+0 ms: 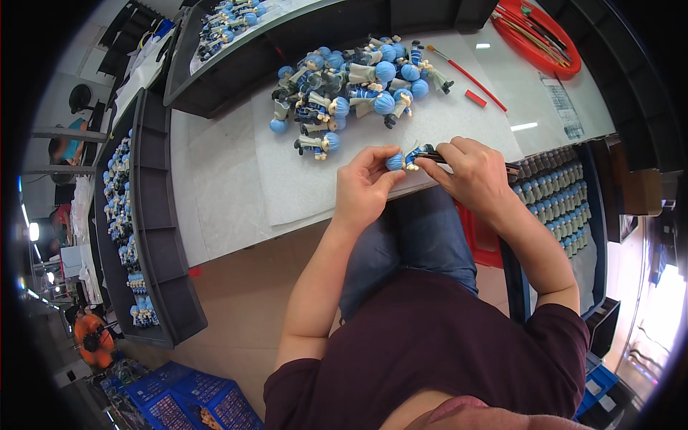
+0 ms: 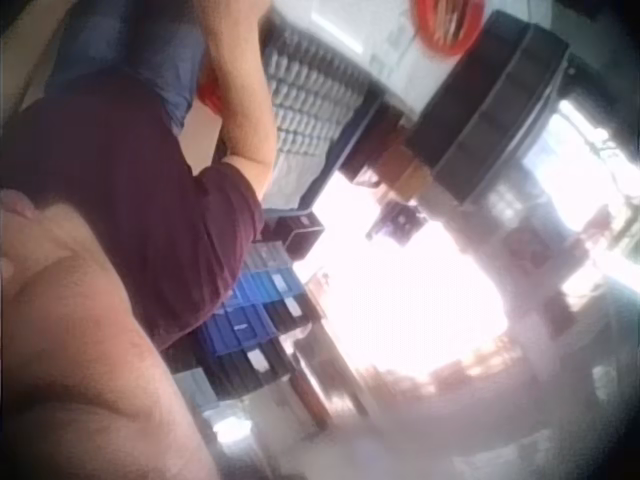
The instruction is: The person assembles small blue and white figurines by hand. They pick up a figurine, attach a small component to its head, and place the finished item into a blue tray. The person repeats this process for several figurines.
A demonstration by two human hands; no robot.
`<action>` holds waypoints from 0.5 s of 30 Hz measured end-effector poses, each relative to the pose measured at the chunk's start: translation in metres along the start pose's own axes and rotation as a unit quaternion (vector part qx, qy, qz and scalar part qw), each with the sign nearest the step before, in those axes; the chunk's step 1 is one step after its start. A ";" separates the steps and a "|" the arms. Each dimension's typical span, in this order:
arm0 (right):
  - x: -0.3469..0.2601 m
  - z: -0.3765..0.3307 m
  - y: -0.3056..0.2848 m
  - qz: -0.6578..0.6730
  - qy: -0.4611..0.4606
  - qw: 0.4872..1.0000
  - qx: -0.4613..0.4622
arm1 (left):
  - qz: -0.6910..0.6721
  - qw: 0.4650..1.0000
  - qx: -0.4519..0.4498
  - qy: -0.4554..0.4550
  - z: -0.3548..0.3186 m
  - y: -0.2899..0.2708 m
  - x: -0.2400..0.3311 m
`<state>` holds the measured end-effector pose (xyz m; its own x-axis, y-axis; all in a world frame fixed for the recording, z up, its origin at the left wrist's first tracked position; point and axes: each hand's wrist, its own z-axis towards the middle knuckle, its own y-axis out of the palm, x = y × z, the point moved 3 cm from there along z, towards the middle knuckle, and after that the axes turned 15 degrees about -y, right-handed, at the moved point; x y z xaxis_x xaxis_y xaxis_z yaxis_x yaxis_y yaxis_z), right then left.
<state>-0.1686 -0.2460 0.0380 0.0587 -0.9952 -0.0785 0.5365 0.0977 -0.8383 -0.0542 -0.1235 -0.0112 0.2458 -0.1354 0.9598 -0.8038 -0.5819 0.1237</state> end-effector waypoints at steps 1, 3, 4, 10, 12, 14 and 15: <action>0.000 0.000 0.000 0.001 0.003 1.000 -0.003 | 0.000 1.000 0.000 -0.001 0.000 0.000 0.000; 0.000 0.001 0.000 0.002 0.008 1.000 -0.009 | -0.002 1.000 -0.001 0.000 0.000 -0.001 -0.001; 0.001 0.001 0.000 0.002 0.013 1.000 -0.011 | -0.003 1.000 -0.002 0.000 0.000 -0.001 -0.002; 0.002 -0.001 0.002 -0.001 0.015 1.000 -0.007 | -0.008 1.000 -0.002 0.000 0.000 -0.001 -0.002; 0.001 -0.001 0.002 -0.002 -0.002 1.000 0.002 | -0.004 1.000 -0.002 0.003 0.001 0.000 -0.002; 0.001 0.000 0.002 -0.002 -0.003 1.000 -0.005 | -0.003 1.000 -0.001 0.003 0.001 -0.001 -0.002; 0.002 0.000 0.002 -0.001 -0.003 1.000 -0.008 | -0.003 1.000 -0.001 0.002 0.001 -0.001 -0.003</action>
<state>-0.1675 -0.2474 0.0366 0.0629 -0.9953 -0.0734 0.5230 0.0955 -0.8469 -0.0536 -0.1230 -0.0139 0.2484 -0.1289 0.9600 -0.8029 -0.5819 0.1296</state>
